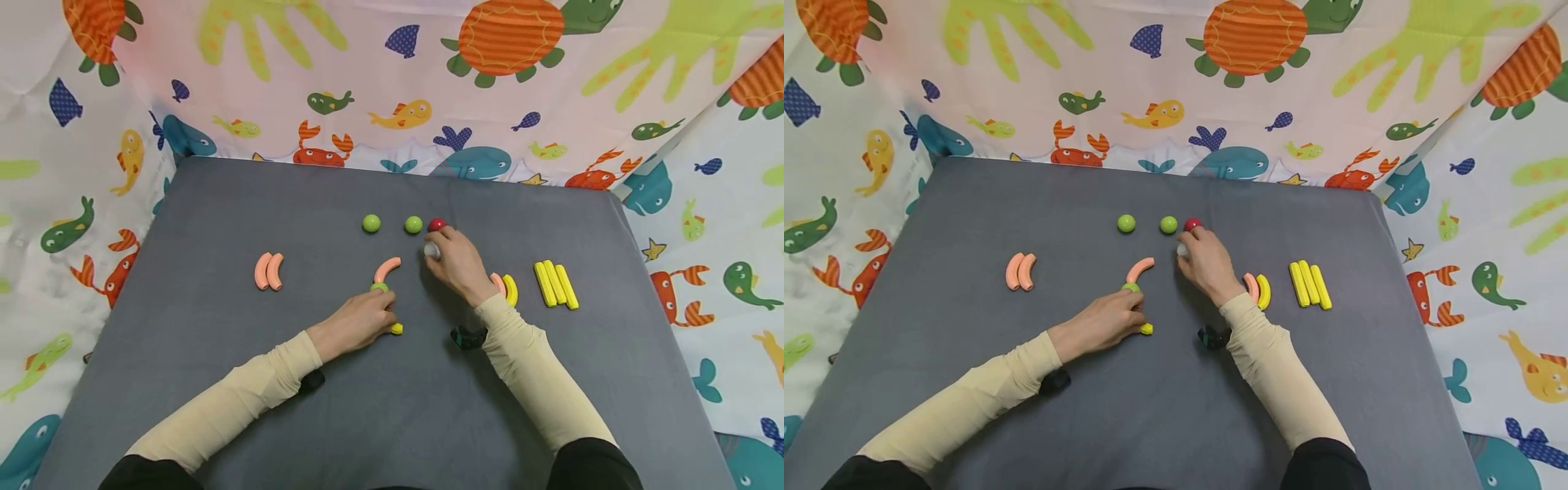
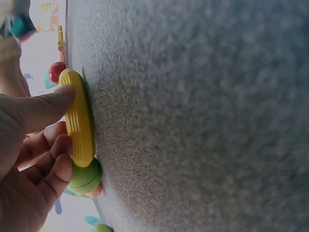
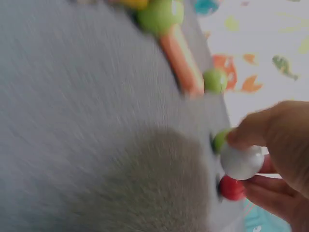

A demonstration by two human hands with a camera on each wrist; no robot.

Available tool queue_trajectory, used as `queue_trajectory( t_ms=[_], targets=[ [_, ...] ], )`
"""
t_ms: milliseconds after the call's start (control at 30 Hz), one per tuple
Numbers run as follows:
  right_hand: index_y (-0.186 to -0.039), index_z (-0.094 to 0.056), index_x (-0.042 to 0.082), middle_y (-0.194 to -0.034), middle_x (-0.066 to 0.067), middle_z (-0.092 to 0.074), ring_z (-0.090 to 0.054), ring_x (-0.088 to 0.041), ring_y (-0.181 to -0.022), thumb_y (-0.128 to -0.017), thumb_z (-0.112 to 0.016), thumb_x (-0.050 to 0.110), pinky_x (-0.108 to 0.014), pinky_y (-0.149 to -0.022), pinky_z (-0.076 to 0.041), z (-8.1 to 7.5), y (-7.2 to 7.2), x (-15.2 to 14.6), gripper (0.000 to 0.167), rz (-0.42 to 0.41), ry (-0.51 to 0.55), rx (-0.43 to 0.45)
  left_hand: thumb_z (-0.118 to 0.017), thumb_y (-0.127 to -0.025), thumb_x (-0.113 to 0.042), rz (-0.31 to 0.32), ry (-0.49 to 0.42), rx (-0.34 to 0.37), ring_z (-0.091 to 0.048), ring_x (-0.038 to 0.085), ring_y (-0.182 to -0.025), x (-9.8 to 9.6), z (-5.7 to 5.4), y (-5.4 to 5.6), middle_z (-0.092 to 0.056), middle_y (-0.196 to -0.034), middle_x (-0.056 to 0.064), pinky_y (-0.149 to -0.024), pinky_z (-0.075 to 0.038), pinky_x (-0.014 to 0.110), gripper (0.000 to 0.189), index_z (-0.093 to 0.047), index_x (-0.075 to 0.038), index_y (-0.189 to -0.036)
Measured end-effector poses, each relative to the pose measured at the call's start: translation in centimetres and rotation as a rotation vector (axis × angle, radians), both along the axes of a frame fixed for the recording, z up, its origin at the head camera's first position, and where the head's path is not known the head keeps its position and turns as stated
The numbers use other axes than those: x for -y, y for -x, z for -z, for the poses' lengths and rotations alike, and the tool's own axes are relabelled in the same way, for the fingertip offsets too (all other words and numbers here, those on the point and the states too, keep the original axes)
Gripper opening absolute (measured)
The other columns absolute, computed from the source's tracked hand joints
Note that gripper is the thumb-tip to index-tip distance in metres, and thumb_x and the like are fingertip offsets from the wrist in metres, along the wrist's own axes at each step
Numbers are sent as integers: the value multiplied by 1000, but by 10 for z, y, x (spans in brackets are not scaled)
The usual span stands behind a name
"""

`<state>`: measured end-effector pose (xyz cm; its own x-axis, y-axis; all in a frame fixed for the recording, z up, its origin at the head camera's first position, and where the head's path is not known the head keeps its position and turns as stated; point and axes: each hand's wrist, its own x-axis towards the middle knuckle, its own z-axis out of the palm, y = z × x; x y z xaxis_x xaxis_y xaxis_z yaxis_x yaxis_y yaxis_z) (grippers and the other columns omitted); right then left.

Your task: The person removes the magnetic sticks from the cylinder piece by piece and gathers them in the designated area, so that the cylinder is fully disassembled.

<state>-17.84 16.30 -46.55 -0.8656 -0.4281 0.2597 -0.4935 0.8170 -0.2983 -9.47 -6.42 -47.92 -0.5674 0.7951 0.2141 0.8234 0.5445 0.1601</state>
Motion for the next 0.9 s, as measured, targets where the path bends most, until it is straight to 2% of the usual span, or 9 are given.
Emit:
queue_trajectory(
  t_ms=[67, 133, 300, 433, 533, 667, 733, 800, 900],
  targets=[
    [-109, -69, 4, -104, -16, -67, -60, -33, -91, -83, -72, 8, -45, -80, -51, 4, 10, -2, 26, 71, -7, -28, -71, -89, -18, 13, -2, 3, -48, 15, -70, 1, 1, -2, -54, -83, 2, -64, -49, 27, 12, -74, -19, -78],
    [-107, -69, 4, -104, -16, -68, -60, -35, -92, -82, -72, 6, -46, -81, -50, 8, 17, -3, 25, 108, -15, -35, -70, -90, -18, 19, -8, 9, -49, 15, -71, 1, 1, -3, -55, -84, 2, -65, -49, 27, 12, -74, -19, -78],
    [-108, -68, 3, -103, -17, -66, -60, -36, -90, -82, -73, 6, -47, -78, -51, 14, 22, -2, 26, 105, -37, -31, -69, -90, -19, 13, -6, 10, -47, 14, -71, 4, 0, -5, -54, -83, 2, -64, -48, 26, 14, -74, -20, -78],
    [-106, -70, 4, -102, -16, -67, -61, -36, -89, -82, -74, 8, -47, -75, -51, 10, 18, 2, 25, 90, -34, -115, -68, -92, -18, 4, -6, 21, -47, 14, -71, 7, -2, -5, -54, -84, 1, -65, -48, 25, 13, -73, -19, -79],
    [-107, -70, 3, -105, -15, -68, -62, -35, -94, -85, -67, 2, -46, -81, -52, 7, 11, 9, 22, -36, -5, -157, -68, -92, -19, -28, -22, 47, -48, 13, -70, 7, -5, -6, -53, -83, 1, -64, -47, 26, 10, -71, -18, -82],
    [-113, -69, 4, -117, -12, -68, -61, -30, -110, -90, -56, -4, -42, -96, -49, 8, 2, 26, 28, -348, 8, -96, -68, -92, -22, -65, -31, 59, -48, 13, -68, 6, -7, -7, -54, -81, 1, -63, -46, 27, 9, -71, -18, -85],
    [-115, -70, 6, -120, -11, -68, -60, -28, -115, -93, -55, -3, -42, -99, -48, 11, -3, 34, 28, -463, -2, -58, -68, -93, -23, -57, -19, 54, -49, 13, -66, 6, -7, -8, -55, -79, 1, -62, -46, 27, 11, -73, -18, -84],
    [-114, -71, 8, -118, -9, -70, -61, -27, -113, -93, -58, -1, -40, -98, -49, 15, -8, 37, 26, -505, -10, -46, -67, -93, -23, -44, 1, 58, -49, 12, -66, 7, -6, -9, -55, -77, 1, -62, -46, 27, 14, -74, -18, -82],
    [-107, -73, 11, -107, -5, -72, -63, -24, -102, -91, -64, 4, -38, -90, -51, 19, -17, 34, 19, -453, -28, -84, -67, -93, -23, -46, 21, 81, -49, 11, -65, 10, -5, -9, -56, -76, 0, -61, -45, 26, 16, -74, -18, -80]
  ],
)
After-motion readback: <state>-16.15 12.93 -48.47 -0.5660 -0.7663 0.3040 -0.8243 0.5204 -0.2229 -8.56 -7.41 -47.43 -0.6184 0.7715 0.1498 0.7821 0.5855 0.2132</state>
